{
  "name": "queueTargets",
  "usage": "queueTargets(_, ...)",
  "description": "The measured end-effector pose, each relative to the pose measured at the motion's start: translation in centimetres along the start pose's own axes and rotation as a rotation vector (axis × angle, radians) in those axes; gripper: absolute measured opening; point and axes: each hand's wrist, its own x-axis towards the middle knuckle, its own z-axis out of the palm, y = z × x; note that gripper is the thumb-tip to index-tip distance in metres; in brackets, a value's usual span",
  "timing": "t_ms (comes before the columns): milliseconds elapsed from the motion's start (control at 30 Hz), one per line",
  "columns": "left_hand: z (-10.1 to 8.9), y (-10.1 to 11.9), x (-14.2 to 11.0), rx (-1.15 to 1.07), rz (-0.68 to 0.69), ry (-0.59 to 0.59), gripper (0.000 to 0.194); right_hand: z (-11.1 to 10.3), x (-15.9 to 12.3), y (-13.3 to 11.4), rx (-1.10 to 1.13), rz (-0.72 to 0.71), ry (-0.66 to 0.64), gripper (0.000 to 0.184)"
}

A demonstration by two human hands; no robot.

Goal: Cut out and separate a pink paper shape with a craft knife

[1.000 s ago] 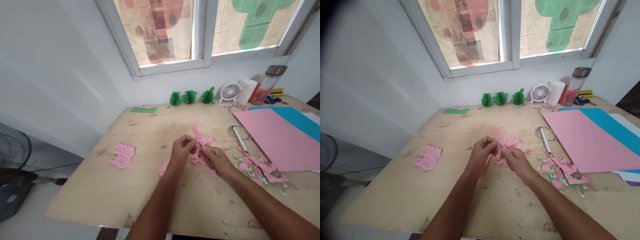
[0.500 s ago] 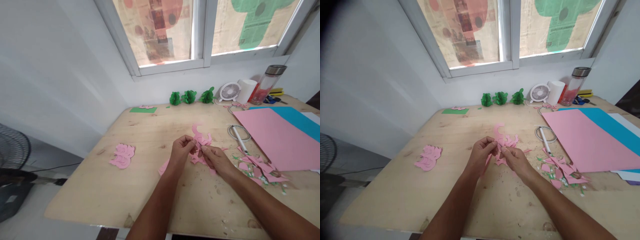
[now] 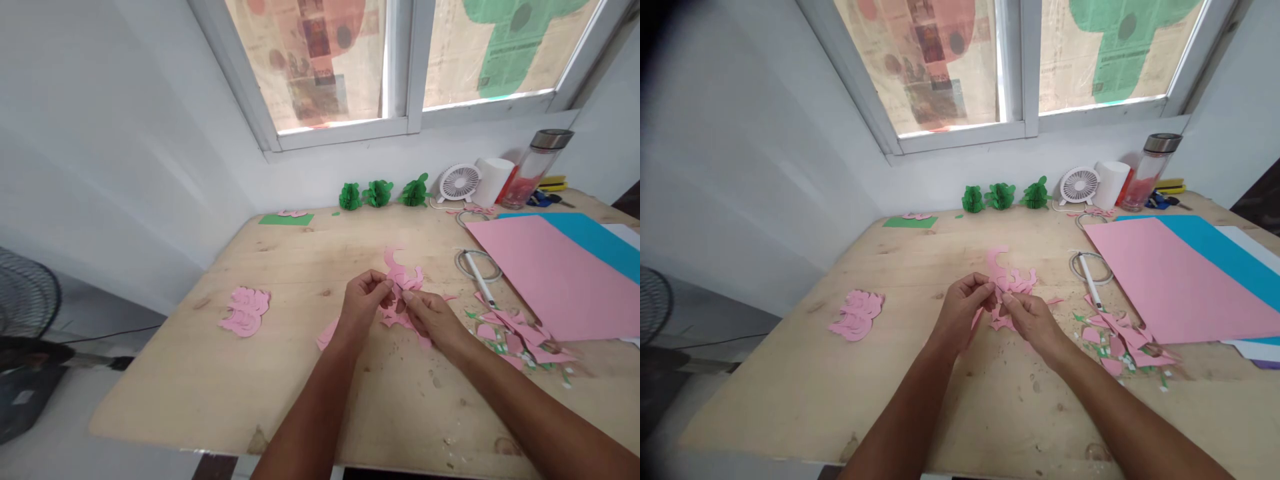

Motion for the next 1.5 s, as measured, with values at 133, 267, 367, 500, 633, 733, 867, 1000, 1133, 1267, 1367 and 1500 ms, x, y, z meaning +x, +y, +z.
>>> queueTargets(133,0.05,-0.16,0.03,-0.004,-0.001,0.007,0.015,0.04,-0.02,-0.1,-0.009,0.01,-0.001,0.042)
queueTargets(267,0.05,-0.28,0.01,-0.005,0.009,0.009,0.014,0.05,-0.04,-0.16,-0.017,0.01,-0.007,0.042)
queueTargets(367,0.06,-0.3,0.01,-0.002,0.012,0.007,0.014,0.04,-0.04,-0.09,-0.01,0.01,-0.002,0.041)
queueTargets(500,0.11,-0.32,0.03,-0.008,0.008,0.006,0.014,0.02,0.06,0.13,0.01,0.011,-0.002,0.041)
queueTargets(633,0.14,-0.41,0.03,-0.017,0.001,0.004,0.014,0.02,0.12,0.21,0.009,-0.002,0.003,0.041)
queueTargets(733,0.08,-0.45,0.02,-0.015,0.004,0.003,0.014,0.03,0.1,0.19,0.015,0.011,-0.005,0.041)
queueTargets(867,0.0,-0.42,0.03,-0.009,0.005,0.003,0.014,-0.02,0.08,0.21,-0.001,0.008,-0.009,0.041)
queueTargets(1000,0.05,-0.34,0.0,-0.007,-0.001,0.009,0.014,-0.06,0.09,0.25,-0.003,-0.008,-0.013,0.04)
queueTargets(1133,0.12,-0.35,0.04,-0.011,-0.004,0.012,0.014,0.01,0.08,0.2,-0.01,-0.002,-0.008,0.041)
queueTargets(1267,0.07,-0.46,0.17,-0.015,-0.004,0.003,0.015,0.06,-0.01,0.06,-0.003,0.004,-0.005,0.041)
queueTargets(1367,0.01,-0.51,0.24,-0.014,-0.007,0.006,0.016,0.05,-0.03,-0.04,-0.017,0.004,-0.005,0.041)
queueTargets(1500,0.04,-0.45,0.22,-0.013,-0.016,0.012,0.017,0.04,0.01,-0.03,-0.008,0.004,-0.006,0.041)
